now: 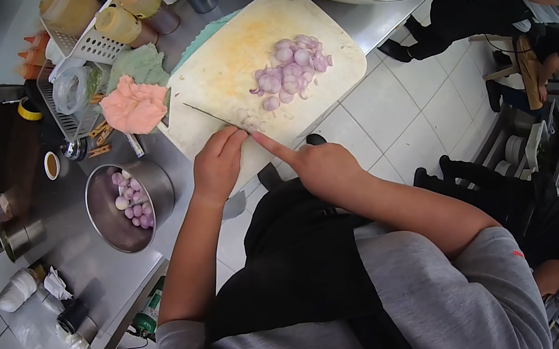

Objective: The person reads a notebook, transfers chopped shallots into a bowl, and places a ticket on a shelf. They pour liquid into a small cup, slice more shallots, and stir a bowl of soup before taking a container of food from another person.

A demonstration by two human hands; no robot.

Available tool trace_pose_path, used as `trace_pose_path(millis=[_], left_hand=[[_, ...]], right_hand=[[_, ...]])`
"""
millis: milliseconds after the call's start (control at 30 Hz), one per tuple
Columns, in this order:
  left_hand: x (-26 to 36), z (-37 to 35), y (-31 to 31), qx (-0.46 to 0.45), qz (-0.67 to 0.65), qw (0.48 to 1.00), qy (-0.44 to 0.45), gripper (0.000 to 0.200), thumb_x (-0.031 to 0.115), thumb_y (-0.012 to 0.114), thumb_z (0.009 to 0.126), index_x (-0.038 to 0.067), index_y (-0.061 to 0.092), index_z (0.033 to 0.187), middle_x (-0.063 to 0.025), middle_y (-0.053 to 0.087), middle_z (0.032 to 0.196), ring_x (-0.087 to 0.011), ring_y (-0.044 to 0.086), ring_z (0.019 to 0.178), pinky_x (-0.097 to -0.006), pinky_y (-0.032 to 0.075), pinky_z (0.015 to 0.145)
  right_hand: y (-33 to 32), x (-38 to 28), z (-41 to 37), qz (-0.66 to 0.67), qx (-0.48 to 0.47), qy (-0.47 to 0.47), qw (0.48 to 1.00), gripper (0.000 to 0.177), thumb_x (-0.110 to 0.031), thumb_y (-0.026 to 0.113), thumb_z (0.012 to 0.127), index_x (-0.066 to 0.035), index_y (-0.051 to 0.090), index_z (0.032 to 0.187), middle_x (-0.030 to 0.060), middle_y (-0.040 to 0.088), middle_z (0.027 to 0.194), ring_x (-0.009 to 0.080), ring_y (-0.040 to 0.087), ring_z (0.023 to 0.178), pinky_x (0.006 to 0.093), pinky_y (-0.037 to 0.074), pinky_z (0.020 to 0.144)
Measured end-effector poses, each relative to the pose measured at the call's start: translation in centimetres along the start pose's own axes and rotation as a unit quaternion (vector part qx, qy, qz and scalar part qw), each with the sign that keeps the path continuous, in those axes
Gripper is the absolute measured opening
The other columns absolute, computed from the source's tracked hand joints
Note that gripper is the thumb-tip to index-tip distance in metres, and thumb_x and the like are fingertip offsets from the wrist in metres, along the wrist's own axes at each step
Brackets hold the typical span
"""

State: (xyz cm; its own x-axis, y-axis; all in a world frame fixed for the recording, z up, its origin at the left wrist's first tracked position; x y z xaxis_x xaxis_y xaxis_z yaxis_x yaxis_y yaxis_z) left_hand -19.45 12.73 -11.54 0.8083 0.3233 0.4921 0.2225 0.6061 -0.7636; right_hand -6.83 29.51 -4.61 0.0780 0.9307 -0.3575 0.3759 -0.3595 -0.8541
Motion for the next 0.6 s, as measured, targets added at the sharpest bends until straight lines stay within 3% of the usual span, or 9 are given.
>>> trace_pose_path(millis=[167, 233, 600], left_hand=[[0.1, 0.2, 0.1, 0.005, -0.005, 1.000, -0.017, 0.022, 0.000, 0.070, 0.082, 0.008, 0.069, 0.103, -0.0070, 0.067, 0.104, -0.0270, 0.069, 0.089, -0.0362, 0.058, 0.074], [0.1, 0.2, 0.0, 0.007, -0.011, 0.999, -0.029, 0.021, 0.000, 0.070, 0.083, 0.007, 0.069, 0.102, -0.0071, 0.067, 0.103, -0.0273, 0.069, 0.088, -0.0365, 0.058, 0.074], [0.1, 0.1, -0.1, 0.000, 0.001, 1.000, -0.022, 0.022, 0.002, 0.072, 0.082, 0.007, 0.068, 0.103, -0.0079, 0.067, 0.102, -0.0278, 0.069, 0.088, -0.0371, 0.058, 0.073]], right_hand=[[0.2, 0.3, 0.7, -0.009, 0.027, -0.013, 1.000, 0.089, -0.006, 0.057, 0.086, -0.026, 0.016, 0.162, 0.0096, 0.065, 0.065, 0.0247, 0.065, 0.051, 0.0392, 0.053, 0.047], [-0.2, 0.3, 0.6, 0.015, 0.019, -0.018, 1.000, 0.099, 0.002, 0.057, 0.078, -0.025, 0.013, 0.163, 0.0127, 0.064, 0.066, 0.0283, 0.065, 0.053, 0.0403, 0.053, 0.049], [-1.3, 0.2, -2.8, -0.007, 0.003, -0.005, 1.000, 0.100, 0.000, 0.058, 0.078, -0.026, 0.013, 0.163, 0.0110, 0.063, 0.065, 0.0255, 0.063, 0.050, 0.0382, 0.053, 0.047]])
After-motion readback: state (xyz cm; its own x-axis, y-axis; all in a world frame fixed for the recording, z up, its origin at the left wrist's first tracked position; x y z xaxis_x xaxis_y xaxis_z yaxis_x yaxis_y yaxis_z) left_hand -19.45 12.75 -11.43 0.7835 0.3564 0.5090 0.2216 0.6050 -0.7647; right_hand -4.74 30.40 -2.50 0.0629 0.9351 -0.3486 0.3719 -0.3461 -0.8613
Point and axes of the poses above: each hand's wrist, its own z-axis towards the middle knuckle, its own y-axis out of the palm, x = y × z, the point moved 2 cm from there along z, towards the middle knuckle
